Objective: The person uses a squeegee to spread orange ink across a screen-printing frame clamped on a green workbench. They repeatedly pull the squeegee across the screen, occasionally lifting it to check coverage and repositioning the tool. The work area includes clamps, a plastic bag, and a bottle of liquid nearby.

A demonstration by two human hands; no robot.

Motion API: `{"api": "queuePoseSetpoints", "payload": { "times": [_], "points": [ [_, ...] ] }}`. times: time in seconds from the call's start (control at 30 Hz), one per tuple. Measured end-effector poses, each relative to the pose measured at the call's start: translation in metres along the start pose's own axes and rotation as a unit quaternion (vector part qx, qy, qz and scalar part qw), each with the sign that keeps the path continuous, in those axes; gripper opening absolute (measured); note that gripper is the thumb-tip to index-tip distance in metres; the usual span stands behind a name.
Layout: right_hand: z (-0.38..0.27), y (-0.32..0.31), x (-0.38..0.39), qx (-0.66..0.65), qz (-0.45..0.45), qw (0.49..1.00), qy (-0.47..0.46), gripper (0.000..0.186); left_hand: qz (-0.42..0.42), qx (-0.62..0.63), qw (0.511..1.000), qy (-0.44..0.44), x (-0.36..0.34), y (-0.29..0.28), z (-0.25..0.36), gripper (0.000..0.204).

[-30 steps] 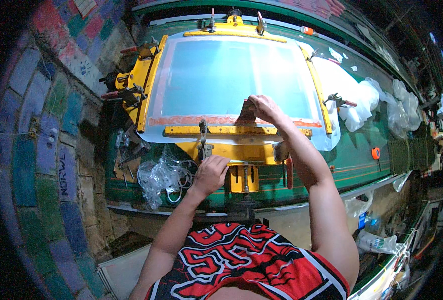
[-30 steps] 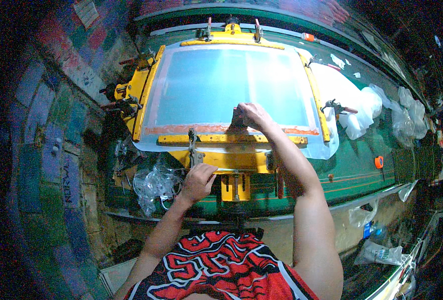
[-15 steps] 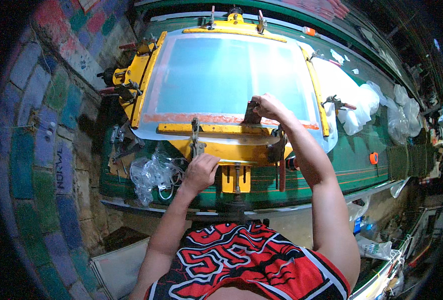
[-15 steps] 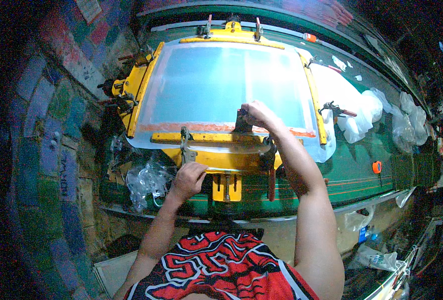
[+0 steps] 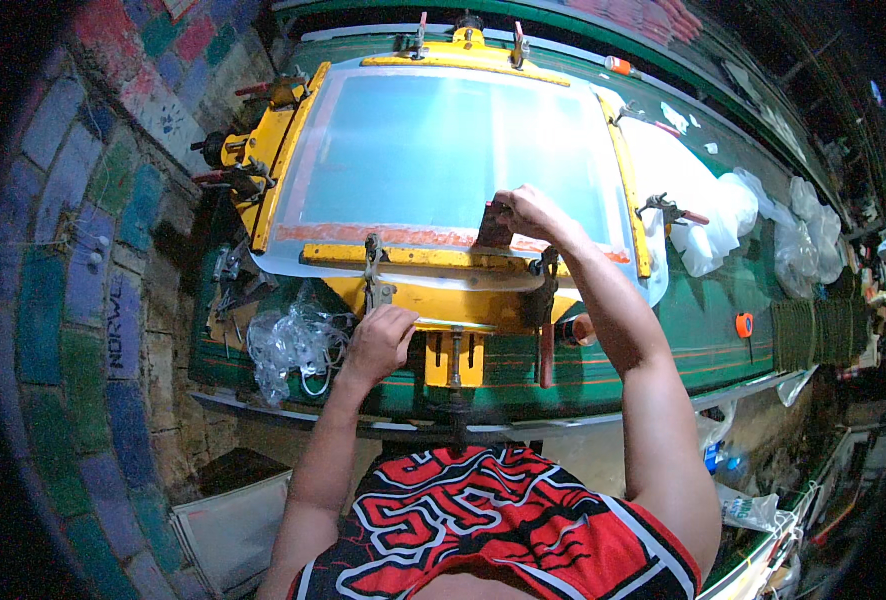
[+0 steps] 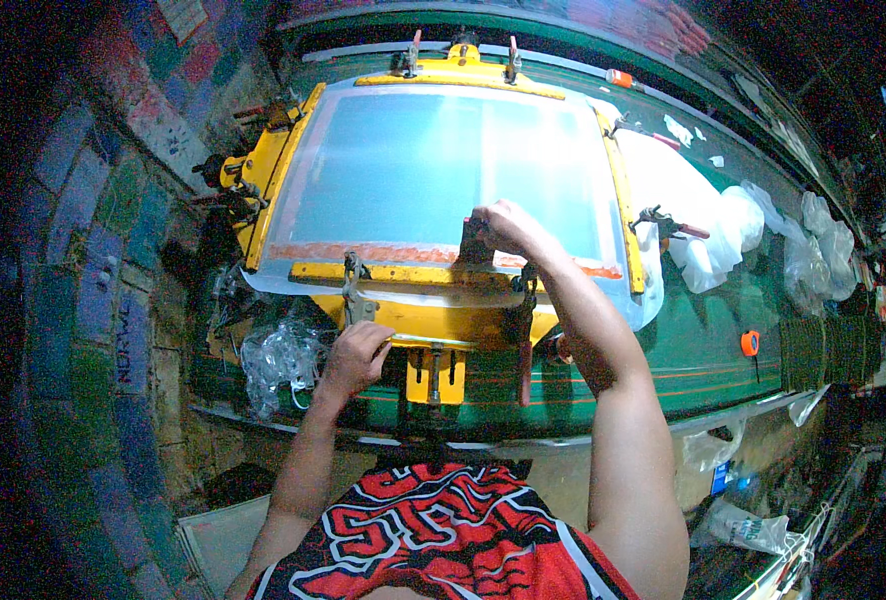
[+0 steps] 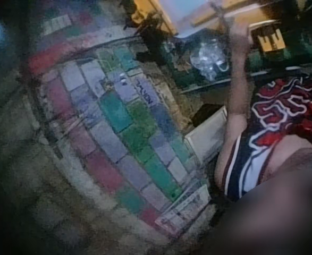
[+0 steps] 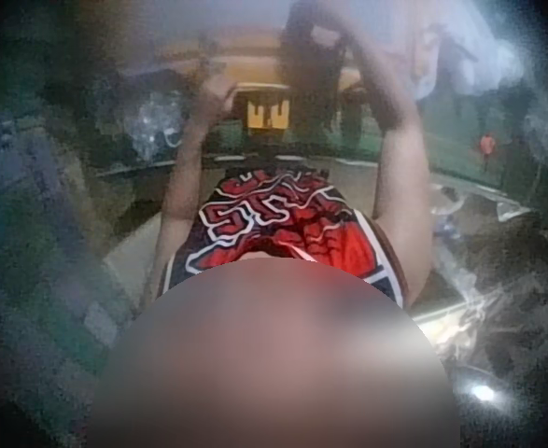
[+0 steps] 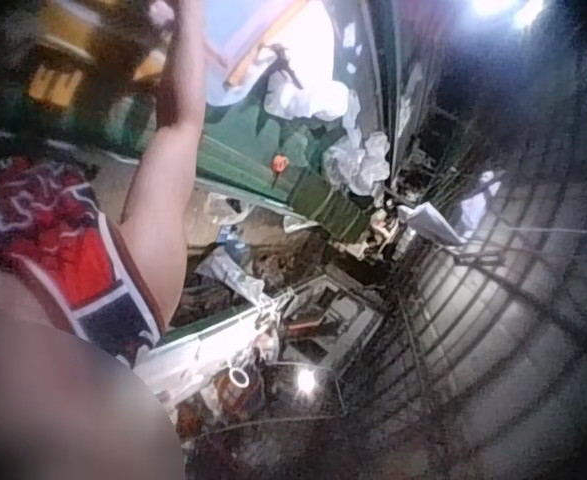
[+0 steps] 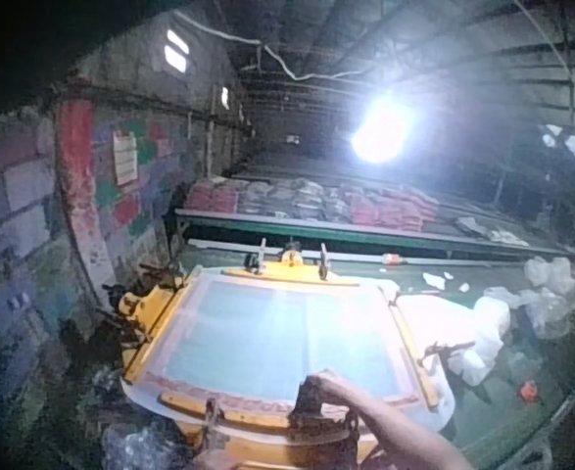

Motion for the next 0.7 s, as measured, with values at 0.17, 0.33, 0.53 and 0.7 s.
{"api": "queuePoseSetpoints", "payload": {
  "times": [0.17, 0.33, 0.53, 0.7],
  "points": [
    [0.002, -0.002, 0.002, 0.006, 0.001, 1.0, -0.013, 0.024, 0.005, -0.003, 1.0, -0.008, -0.001, 0.0, 0.0, 0.015],
    [-0.001, -0.001, 0.007, -0.001, -0.013, 1.0, -0.016, 0.023, 0.002, -0.018, 1.0, -0.01, 0.0, 0.001, -0.001, 0.015],
    [-0.002, -0.006, 0.006, 0.039, 0.011, 0.999, -0.022, 0.013, 0.002, -0.029, 1.0, -0.008, 0.0, 0.002, -0.001, 0.017],
    [-0.001, -0.007, 0.009, 0.007, 0.008, 1.0, -0.008, 0.013, 0.004, -0.035, 0.999, -0.016, 0.001, 0.002, -0.001, 0.017]
  ]
}}
Point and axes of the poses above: each hand's wrist, its own x-axis away from the middle knuckle, its own y-axis out of the palm, z = x × y, the point moved 8 cm from there along -x, towards the middle knuckle, and after that the axes turned 13 degrees about z, right-handed, at the moved point
